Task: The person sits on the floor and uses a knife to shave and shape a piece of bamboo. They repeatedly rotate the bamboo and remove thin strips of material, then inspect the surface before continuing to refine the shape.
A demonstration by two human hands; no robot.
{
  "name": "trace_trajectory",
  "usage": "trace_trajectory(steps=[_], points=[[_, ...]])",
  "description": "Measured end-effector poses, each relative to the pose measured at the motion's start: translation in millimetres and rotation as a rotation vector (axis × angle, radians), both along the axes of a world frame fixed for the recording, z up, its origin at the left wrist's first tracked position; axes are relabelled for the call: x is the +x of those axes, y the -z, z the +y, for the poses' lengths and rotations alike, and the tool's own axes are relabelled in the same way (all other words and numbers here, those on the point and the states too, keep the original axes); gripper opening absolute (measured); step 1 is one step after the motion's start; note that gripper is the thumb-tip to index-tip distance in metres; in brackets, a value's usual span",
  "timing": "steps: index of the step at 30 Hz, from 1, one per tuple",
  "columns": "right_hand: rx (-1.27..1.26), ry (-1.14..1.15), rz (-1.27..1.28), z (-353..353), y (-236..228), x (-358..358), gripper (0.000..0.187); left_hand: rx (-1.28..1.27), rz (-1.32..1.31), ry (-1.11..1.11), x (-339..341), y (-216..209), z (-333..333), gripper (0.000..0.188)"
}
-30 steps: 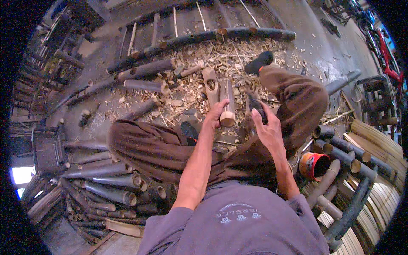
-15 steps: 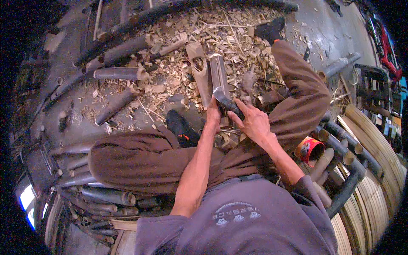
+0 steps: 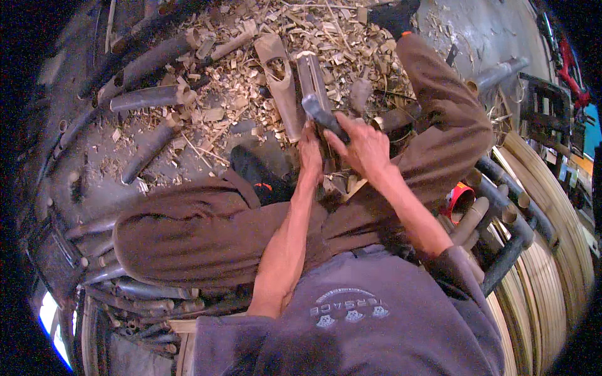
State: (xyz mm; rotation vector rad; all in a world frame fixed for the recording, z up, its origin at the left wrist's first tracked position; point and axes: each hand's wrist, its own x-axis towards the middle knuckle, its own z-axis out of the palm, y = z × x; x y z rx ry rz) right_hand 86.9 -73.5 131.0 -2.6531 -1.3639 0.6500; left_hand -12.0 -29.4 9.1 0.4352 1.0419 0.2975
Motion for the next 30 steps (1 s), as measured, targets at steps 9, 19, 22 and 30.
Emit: trace_trajectory(steps=[9, 19, 22, 30], points=[[0.252, -0.068, -0.093, 65.2, 64.8, 54.0, 0.046, 0.318, 0.472, 0.315, 7.7, -21.4, 3.5, 0.066], [-0.01, -0.016, 0.025, -13.8, -12.0, -15.1, 0.05, 0.328, -0.022, -0.035, -3.2, 20.4, -15.2, 0.061], [-0.027, 0.038, 0.027, 18.7, 10.7, 6.1, 0.051, 0.337, 0.013, 0.0, 3.2, -4.1, -10.5, 0.056], [-0.109, -0.057, 0.011, 72.8, 36.6, 35.2, 0.053, 0.374, 0.21, 0.033, 13.4, 26.1, -19.7, 0.053]])
